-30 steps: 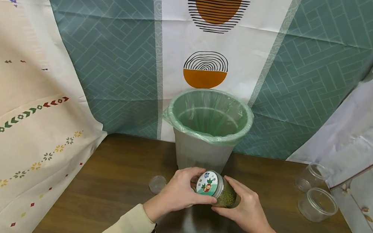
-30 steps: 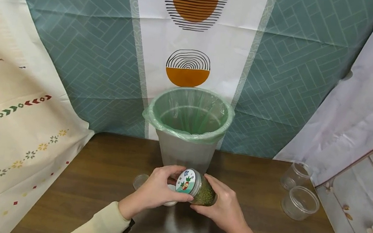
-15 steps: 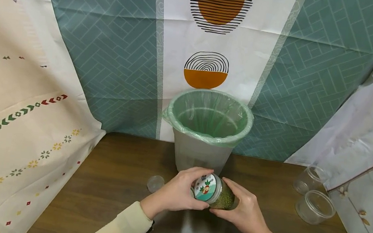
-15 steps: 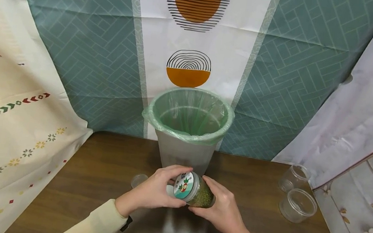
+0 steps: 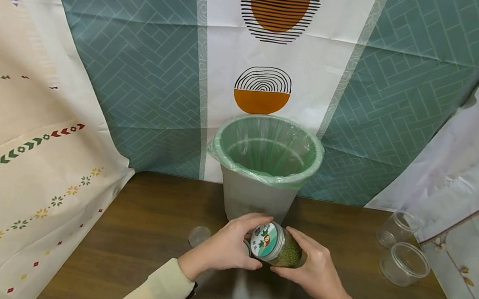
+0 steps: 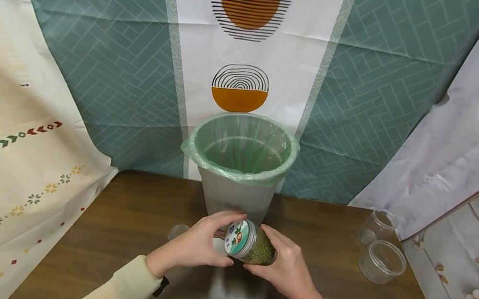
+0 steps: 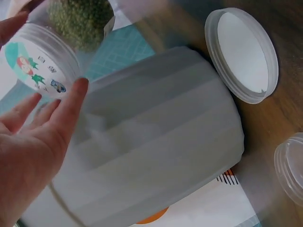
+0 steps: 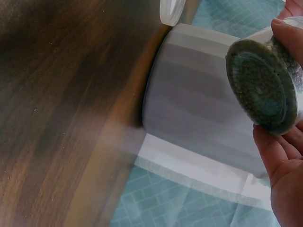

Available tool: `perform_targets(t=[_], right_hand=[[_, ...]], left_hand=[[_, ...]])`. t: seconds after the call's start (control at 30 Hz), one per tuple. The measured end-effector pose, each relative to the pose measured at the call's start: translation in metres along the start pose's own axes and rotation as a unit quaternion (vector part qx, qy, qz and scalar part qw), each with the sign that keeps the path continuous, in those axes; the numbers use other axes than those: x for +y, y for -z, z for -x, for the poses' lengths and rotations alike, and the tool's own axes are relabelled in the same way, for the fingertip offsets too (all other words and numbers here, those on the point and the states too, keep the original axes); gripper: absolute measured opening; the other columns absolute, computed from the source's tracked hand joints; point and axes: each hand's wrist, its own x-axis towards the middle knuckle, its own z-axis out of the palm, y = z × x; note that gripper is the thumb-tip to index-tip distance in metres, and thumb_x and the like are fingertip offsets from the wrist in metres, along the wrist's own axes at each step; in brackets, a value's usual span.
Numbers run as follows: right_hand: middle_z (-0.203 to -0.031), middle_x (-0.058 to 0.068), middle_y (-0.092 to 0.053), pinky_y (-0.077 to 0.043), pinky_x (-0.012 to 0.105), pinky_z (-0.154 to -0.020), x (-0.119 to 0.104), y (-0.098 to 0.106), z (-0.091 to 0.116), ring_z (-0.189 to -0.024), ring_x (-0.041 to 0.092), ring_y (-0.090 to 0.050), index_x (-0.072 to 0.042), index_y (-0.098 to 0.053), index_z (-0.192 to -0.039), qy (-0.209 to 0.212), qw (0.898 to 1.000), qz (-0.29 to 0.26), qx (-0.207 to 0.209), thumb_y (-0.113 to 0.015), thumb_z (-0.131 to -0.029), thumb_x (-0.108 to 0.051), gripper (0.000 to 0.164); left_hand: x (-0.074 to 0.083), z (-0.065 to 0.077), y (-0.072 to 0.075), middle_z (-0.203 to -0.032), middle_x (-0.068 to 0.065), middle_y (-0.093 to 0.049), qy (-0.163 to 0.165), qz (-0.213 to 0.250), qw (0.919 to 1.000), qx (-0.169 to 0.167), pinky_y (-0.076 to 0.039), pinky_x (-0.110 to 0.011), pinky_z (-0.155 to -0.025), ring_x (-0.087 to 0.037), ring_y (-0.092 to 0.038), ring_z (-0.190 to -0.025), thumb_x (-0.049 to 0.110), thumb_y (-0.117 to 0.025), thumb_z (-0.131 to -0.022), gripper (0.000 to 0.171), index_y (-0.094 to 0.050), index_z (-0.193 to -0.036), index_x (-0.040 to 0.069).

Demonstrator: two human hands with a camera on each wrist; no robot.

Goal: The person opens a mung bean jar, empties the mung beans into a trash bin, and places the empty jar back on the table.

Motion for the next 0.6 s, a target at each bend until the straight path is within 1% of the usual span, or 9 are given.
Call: perform_targets(t=[0.07, 0.13, 0.2, 0.33, 0.4, 0.47, 0.6], right_hand=[[-0.122, 0.004, -0.063, -0.038, 0.002, -0.093, 0.0001, 0.0001, 0.0002, -0.107, 0.02, -0.064, -0.019, -0.054, -0.131, -0.002, 1.0, -0.002, -0.003, -0.087, -0.051, -0.048, 0.091], [-0.123, 0.004, -0.063, -0.037, 0.002, -0.094, 0.0003, -0.0004, 0.0009, -0.107, 0.02, -0.064, -0.02, -0.054, -0.131, -0.004, 1.0, -0.005, -0.006, -0.087, -0.052, -0.049, 0.09], [-0.123, 0.004, -0.063, -0.037, 0.003, -0.094, 0.0002, -0.0009, 0.0016, -0.108, 0.02, -0.063, -0.02, -0.054, -0.131, -0.004, 1.0, -0.006, -0.009, -0.086, -0.052, -0.05, 0.09], [-0.122, 0.005, -0.063, -0.037, 0.002, -0.093, 0.0011, -0.0014, 0.0019, -0.107, 0.021, -0.063, -0.019, -0.054, -0.131, 0.0, 1.0, -0.001, -0.008, -0.087, -0.052, -0.05, 0.09], [-0.122, 0.006, -0.063, -0.037, 0.002, -0.093, 0.0016, -0.0012, 0.0013, -0.107, 0.021, -0.063, -0.018, -0.055, -0.13, 0.002, 1.0, -0.001, -0.007, -0.087, -0.052, -0.048, 0.09], [-0.122, 0.006, -0.063, -0.037, 0.002, -0.093, 0.0021, -0.0009, 0.0007, -0.108, 0.021, -0.063, -0.018, -0.055, -0.13, 0.002, 1.0, -0.001, -0.007, -0.088, -0.052, -0.048, 0.09], [-0.122, 0.005, -0.063, -0.038, 0.003, -0.093, 0.0028, -0.001, -0.0003, -0.108, 0.021, -0.063, -0.017, -0.055, -0.13, 0.004, 1.0, 0.001, -0.012, -0.087, -0.052, -0.049, 0.09]], left_hand=[[0.0002, -0.0001, 0.0009, -0.14, 0.007, -0.042, -0.001, 0.011, 0.9999, -0.01, -0.051, -0.016, -0.086, -0.009, -0.052, -0.115, 0.014, -0.082, -0.065, 0.087, -0.039, -0.141, 0.022], [0.0, 0.0004, 0.001, -0.135, 0.006, -0.046, 0.01, 0.015, 0.9998, -0.006, -0.052, -0.016, -0.082, -0.008, -0.054, -0.111, 0.017, -0.082, -0.067, 0.084, -0.041, -0.14, 0.02], [-0.0003, 0.0008, 0.0003, -0.126, 0.005, -0.053, 0.03, 0.02, 0.9993, 0.005, -0.053, -0.016, -0.077, -0.006, -0.059, -0.103, 0.027, -0.083, -0.067, 0.081, -0.045, -0.137, 0.017], [-0.0007, 0.0015, -0.0018, -0.102, 0.004, -0.065, 0.081, 0.029, 0.9958, 0.032, -0.054, -0.019, -0.065, -0.005, -0.066, -0.081, 0.05, -0.082, -0.061, 0.085, -0.052, -0.13, 0.01], [-0.0013, 0.0014, -0.0021, -0.096, 0.004, -0.067, 0.093, 0.027, 0.9946, 0.037, -0.053, -0.019, -0.063, -0.005, -0.066, -0.076, 0.054, -0.083, -0.057, 0.089, -0.053, -0.129, 0.01], [-0.0021, 0.001, -0.0022, -0.104, 0.005, -0.065, 0.088, 0.026, 0.9953, 0.03, -0.053, -0.018, -0.067, -0.005, -0.065, -0.084, 0.049, -0.085, -0.056, 0.092, -0.05, -0.132, 0.011], [-0.0024, -0.0003, -0.0006, -0.131, 0.005, -0.051, 0.041, 0.022, 0.9989, 0.007, -0.053, -0.016, -0.079, -0.007, -0.058, -0.106, 0.025, -0.088, -0.059, 0.094, -0.041, -0.14, 0.018]])
